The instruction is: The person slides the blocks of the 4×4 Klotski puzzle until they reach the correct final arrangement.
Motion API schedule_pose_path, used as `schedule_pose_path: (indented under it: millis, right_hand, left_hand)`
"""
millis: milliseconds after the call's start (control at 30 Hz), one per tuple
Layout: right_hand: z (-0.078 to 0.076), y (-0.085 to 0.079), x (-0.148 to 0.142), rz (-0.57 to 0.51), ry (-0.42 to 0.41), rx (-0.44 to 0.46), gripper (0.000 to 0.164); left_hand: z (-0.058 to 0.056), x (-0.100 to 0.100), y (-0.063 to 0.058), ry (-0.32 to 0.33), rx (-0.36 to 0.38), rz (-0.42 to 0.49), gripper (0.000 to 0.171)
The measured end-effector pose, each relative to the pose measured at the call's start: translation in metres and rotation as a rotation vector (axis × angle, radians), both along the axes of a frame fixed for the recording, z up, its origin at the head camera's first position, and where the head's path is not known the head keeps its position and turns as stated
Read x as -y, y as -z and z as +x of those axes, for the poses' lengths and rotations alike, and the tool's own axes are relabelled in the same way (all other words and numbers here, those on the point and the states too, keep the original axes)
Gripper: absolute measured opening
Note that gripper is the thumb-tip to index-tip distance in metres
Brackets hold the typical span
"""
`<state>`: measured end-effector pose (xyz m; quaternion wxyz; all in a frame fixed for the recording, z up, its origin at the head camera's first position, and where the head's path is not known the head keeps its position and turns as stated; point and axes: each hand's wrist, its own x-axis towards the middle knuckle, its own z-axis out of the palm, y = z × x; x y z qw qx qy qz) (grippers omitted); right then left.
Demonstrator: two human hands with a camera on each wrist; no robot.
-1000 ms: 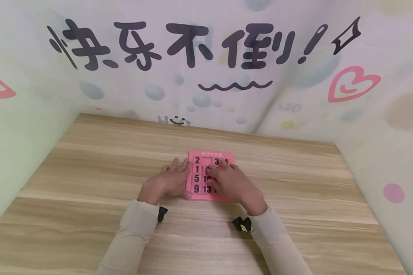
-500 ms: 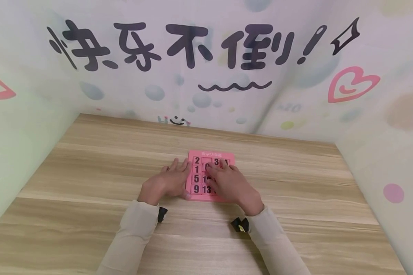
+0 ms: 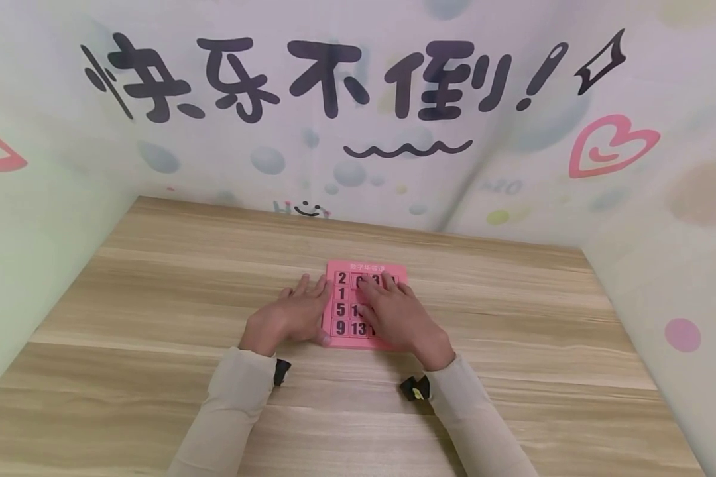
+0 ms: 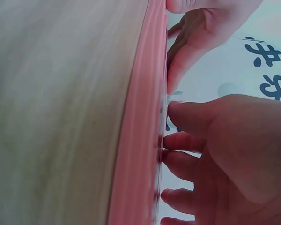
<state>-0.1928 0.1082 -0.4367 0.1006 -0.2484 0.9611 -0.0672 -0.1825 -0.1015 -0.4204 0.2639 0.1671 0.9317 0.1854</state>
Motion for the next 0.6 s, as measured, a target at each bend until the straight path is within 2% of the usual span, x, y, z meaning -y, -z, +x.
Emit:
schedule_pose_path:
  millis: [300,500,600]
  right_hand:
    - [-0.0024,0.0034,-0.0007,0.0,-0.004,0.008,0.057]
    - [0.0008,-0.0018,0.0031,-0.021,-0.049,-0.029,0.056]
    - [0.0024,-0.0053,0.0041,-0.001,-0.041,-0.037,0.055]
  left_hand:
    - [-0.0001,0.0003,0.0017,-0.001,0.001,0.004,0.102]
    - [0.0001,0.0008,0.0016,0.004,0.005,0.0,0.102]
    - [-0.0001,0.0008,0.0016,0.006,0.004,-0.005,0.102]
